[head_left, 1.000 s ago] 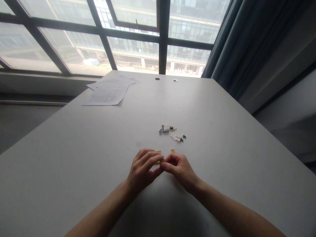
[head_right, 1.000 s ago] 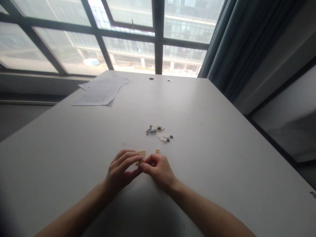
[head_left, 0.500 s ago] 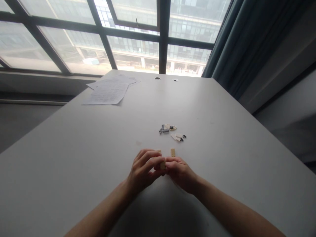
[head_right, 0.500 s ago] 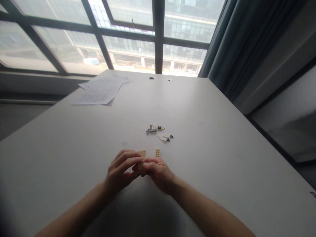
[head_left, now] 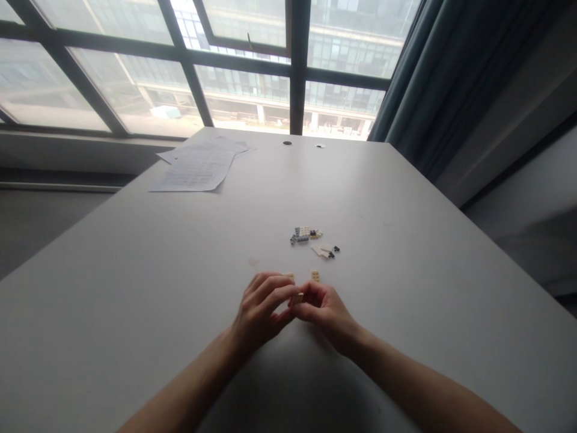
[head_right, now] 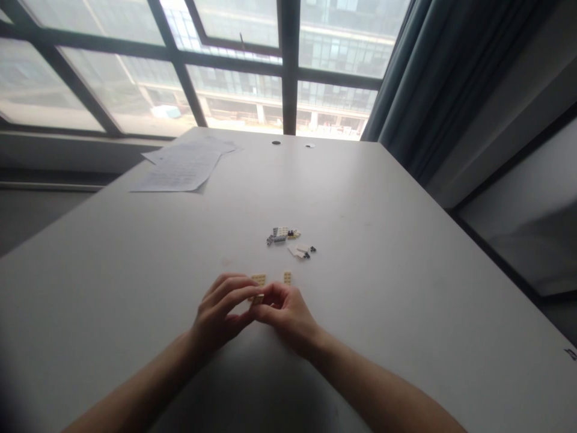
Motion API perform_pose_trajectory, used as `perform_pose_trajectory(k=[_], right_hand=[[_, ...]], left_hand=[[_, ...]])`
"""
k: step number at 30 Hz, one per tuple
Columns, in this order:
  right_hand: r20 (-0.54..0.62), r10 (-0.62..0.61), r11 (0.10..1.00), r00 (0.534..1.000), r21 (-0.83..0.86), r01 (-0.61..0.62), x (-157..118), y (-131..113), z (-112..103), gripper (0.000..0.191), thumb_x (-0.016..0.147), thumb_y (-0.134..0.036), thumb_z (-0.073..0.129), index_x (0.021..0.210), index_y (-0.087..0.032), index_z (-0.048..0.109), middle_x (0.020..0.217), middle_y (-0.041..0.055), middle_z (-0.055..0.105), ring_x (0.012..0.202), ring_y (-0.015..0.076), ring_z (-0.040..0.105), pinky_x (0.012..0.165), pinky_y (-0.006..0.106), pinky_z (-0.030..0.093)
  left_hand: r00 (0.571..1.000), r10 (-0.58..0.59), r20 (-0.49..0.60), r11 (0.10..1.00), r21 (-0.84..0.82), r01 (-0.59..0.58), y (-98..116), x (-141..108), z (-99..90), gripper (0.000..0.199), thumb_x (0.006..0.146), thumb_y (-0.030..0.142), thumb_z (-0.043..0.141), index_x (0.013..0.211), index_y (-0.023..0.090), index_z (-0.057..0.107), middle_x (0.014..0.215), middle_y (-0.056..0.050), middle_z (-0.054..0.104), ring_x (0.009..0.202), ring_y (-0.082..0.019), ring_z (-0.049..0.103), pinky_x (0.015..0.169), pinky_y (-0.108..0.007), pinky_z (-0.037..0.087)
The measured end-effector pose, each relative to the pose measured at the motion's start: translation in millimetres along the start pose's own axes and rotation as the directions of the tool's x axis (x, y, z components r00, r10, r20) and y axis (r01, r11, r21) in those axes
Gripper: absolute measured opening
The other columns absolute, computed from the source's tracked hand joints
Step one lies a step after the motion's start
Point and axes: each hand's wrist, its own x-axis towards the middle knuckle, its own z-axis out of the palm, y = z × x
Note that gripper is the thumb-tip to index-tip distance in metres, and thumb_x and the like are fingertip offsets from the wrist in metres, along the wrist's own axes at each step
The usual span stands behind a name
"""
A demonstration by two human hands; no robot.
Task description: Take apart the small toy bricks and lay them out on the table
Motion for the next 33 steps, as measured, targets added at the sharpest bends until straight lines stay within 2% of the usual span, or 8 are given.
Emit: perform_pose_trajectory(k=[3,8,16,22,25,28,30,33], right_hand=[[-0.083,-0.069,0.996,0.994,-0.069,0.063,-1,3,1,0.027,0.065,-0.023,0.079,0.083,-0.018,0.058,0.070,-0.0033,0.059,0.063,0.0103,0.052,0.061,0.024,0.042],[-0.221,-0.272,0.914,0.937,-0.364,0.180,-6,2,6,0.026,0.064,-0.020,0.079,0.078,-0.019,0.057,0.074,-0.0035,0.058,0.066,0.0114,0.055,0.065,0.025,0.045],[-0.222,-0.375,0.812,0.900,-0.548,0.202,-11,-1,10,0.016,0.069,-0.017,0.072,0.082,-0.019,0.063,0.075,-0.0004,0.064,0.068,0.0141,0.058,0.067,0.027,0.049],[-0.178,-0.369,0.830,0.912,-0.504,0.237,-8,2,6,0.014,0.078,-0.017,0.062,0.090,-0.018,0.067,0.077,0.0023,0.068,0.070,0.0153,0.061,0.068,0.028,0.051],[-0.221,-0.395,0.811,0.892,-0.539,0.225,1,-2,-7,0.015,0.079,-0.020,0.061,0.092,-0.017,0.067,0.079,0.0032,0.069,0.071,0.0165,0.061,0.069,0.029,0.050],[-0.290,-0.456,0.728,0.841,-0.665,0.165,13,-13,-31,0.018,0.079,-0.021,0.058,0.094,-0.018,0.067,0.080,0.0035,0.068,0.071,0.0171,0.060,0.068,0.029,0.048],[-0.273,-0.482,0.626,0.832,-0.772,0.109,22,-20,-50,0.020,0.079,-0.021,0.056,0.094,-0.018,0.068,0.083,0.0042,0.068,0.072,0.0174,0.060,0.067,0.030,0.047],[-0.226,-0.448,0.469,0.865,-0.883,0.012,30,-24,-71,0.020,0.078,-0.020,0.055,0.094,-0.019,0.068,0.080,0.0038,0.068,0.069,0.0175,0.058,0.068,0.031,0.046]], left_hand=[[1.000,-0.011,-0.015,1.000,0.022,0.012,-3,-3,0.6,0.024,0.080,0.027,0.069,0.100,0.020,0.061,0.092,-0.006,0.066,0.089,-0.018,0.059,0.078,-0.033,0.051],[1.000,0.020,-0.015,0.995,0.103,-0.018,-1,-2,0.1,0.020,0.079,0.025,0.070,0.096,0.019,0.061,0.089,-0.006,0.067,0.088,-0.018,0.059,0.077,-0.032,0.049],[0.995,0.102,0.015,0.981,0.162,-0.103,2,-1,-2.7,0.025,0.076,0.021,0.072,0.099,0.017,0.061,0.089,-0.007,0.068,0.090,-0.020,0.061,0.076,-0.032,0.048],[0.997,0.073,0.011,0.980,0.185,-0.074,1,-2,-1.0,0.026,0.076,0.020,0.072,0.100,0.019,0.061,0.088,-0.005,0.069,0.090,-0.018,0.062,0.077,-0.030,0.049],[0.998,0.052,0.030,0.977,0.207,-0.057,0,-3,0.1,0.023,0.078,0.022,0.070,0.099,0.020,0.061,0.089,-0.005,0.069,0.091,-0.018,0.062,0.079,-0.030,0.049],[0.995,0.039,0.089,0.975,0.214,-0.057,-1,-3,0.6,0.022,0.079,0.024,0.069,0.099,0.019,0.061,0.093,-0.006,0.069,0.091,-0.020,0.061,0.080,-0.033,0.047],[0.982,0.035,0.187,0.973,0.217,-0.076,-2,-2,0.9,0.024,0.082,0.027,0.066,0.104,0.018,0.061,0.100,-0.008,0.068,0.096,-0.021,0.060,0.083,-0.034,0.046],[0.925,0.028,0.378,0.963,0.239,-0.127,0,0,2.4,0.040,0.087,0.039,0.059,0.120,0.017,0.056,0.118,-0.010,0.063,0.112,-0.025,0.054,0.094,-0.040,0.040]])
